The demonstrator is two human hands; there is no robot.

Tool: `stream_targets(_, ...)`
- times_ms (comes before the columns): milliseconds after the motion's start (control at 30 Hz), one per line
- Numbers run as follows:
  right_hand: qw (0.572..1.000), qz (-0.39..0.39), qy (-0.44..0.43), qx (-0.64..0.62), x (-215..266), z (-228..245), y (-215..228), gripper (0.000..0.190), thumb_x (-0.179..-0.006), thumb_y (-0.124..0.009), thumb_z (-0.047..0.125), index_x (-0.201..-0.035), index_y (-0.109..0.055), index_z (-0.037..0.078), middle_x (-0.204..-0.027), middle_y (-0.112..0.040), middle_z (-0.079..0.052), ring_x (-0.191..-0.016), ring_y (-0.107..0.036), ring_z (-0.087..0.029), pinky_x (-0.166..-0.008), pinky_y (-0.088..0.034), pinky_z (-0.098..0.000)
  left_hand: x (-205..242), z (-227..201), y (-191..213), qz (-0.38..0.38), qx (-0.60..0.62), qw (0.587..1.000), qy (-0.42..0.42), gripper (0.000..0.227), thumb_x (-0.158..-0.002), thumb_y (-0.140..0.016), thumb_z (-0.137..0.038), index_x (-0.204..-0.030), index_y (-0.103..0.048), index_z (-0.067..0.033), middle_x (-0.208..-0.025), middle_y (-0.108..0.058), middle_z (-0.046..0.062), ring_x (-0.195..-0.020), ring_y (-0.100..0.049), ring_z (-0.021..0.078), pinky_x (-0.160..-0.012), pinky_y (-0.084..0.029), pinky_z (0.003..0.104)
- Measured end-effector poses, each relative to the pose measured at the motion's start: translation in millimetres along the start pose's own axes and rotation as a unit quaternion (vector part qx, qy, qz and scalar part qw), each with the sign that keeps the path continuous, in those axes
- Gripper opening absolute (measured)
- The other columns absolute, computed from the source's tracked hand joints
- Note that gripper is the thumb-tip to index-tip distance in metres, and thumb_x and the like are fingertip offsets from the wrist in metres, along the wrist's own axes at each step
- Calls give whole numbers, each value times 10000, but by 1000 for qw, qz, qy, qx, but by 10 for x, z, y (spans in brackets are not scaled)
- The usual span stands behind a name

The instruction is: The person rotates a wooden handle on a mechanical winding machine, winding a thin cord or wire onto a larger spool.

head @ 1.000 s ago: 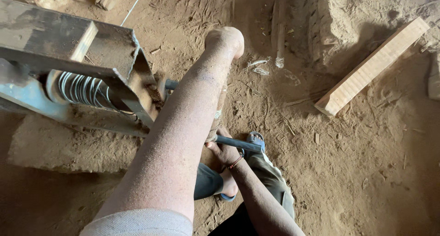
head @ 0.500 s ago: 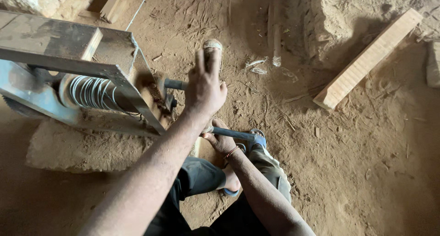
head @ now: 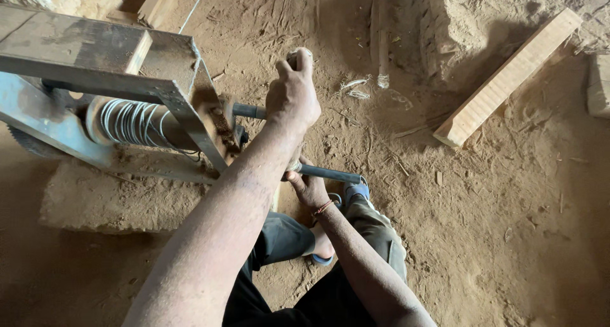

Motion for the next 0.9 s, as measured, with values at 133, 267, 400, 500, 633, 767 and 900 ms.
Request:
stream_targets(133, 999, -32, -27, 11, 21, 8, -5, 771, -958, -694, 547, -1400, -520, -61, -1233, -703, -123, -1169, -656, -195, -999, -540, -343, -162, -39, -1, 24, -21, 999, 22, 929, -825, -790, -55, -1562, -227, -110, -1256, -449, 295, -855, -693, 303, -577, -648, 340)
stream_targets(267, 999, -31, -41, 9, 38, 167, -34, 673, -990, -658, 529, -1334, -583, -44, -1097, -715, -93, -1009, -680, -157, -888, -576, -324, -227, -61, 44, 37, -31, 998, 27, 911, -832, -794, -125, -1553, -236, -117, -1237, -449, 283, -902, -683, 305, -614, -642, 327)
stream_targets(400, 998, -40, -31, 41, 29, 259, -46, 581, -1031, -616, 487, -1291, -616, -33, -1022, -719, -78, -916, -666, -129, -818, -561, -306, -257, -111, 115, 58, -39, 997, 43, 877, -850, -778, -145, -1553, -254, -121, -1265, -442, 284, -921, -699, 285, -634, -653, 312)
stream_targets(500, 997, -57, -37, 45, 21, 258, -59, 529, -1045, -608, 454, -1232, -642, -40, -987, -723, -80, -880, -667, -132, -786, -562, -309, -305, -123, 137, 92, -39, 993, 57, 839, -881, -752, -169, -1558, -260, -109, -1275, -458, 277, -960, -712, 303, -673, -657, 330)
stream_targets(633, 993, -81, -53, 68, -4, 293, -68, 525, -1037, -586, 462, -1195, -659, -33, -964, -728, -70, -848, -661, -132, -757, -560, -307, -426, -115, 99, 88, -32, 994, 56, 819, -870, -753, -190, -1534, -288, -81, -1326, -456, 298, -1035, -699, 334, -743, -653, 372)
stream_targets(767, 979, -99, -93, 151, -42, 407, -71, 528, -1040, -556, 469, -1080, -705, -36, -819, -733, -81, -767, -690, -151, -704, -553, -310, -550, -123, 71, 100, -32, 992, 67, 771, -865, -750, -202, -1502, -336, -72, -1358, -463, 291, -1117, -667, 370, -807, -641, 409)
stream_targets(900, 967, -118, -108, 197, -74, 493, -90, 527, -1043, -535, 461, -1030, -713, -34, -769, -734, -81, -742, -709, -163, -690, -550, -319, -618, -126, 54, 107, -49, 991, 62, 755, -877, -740, -224, -1500, -346, -61, -1374, -464, 309, -1165, -645, 383, -838, -623, 431)
Point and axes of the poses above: each hand's wrist, its own x-axis away from the middle knuckle, its own y-axis out of the back of the hand, z = x × y, the point moved 2 cm from there along -x, towards the middle knuckle
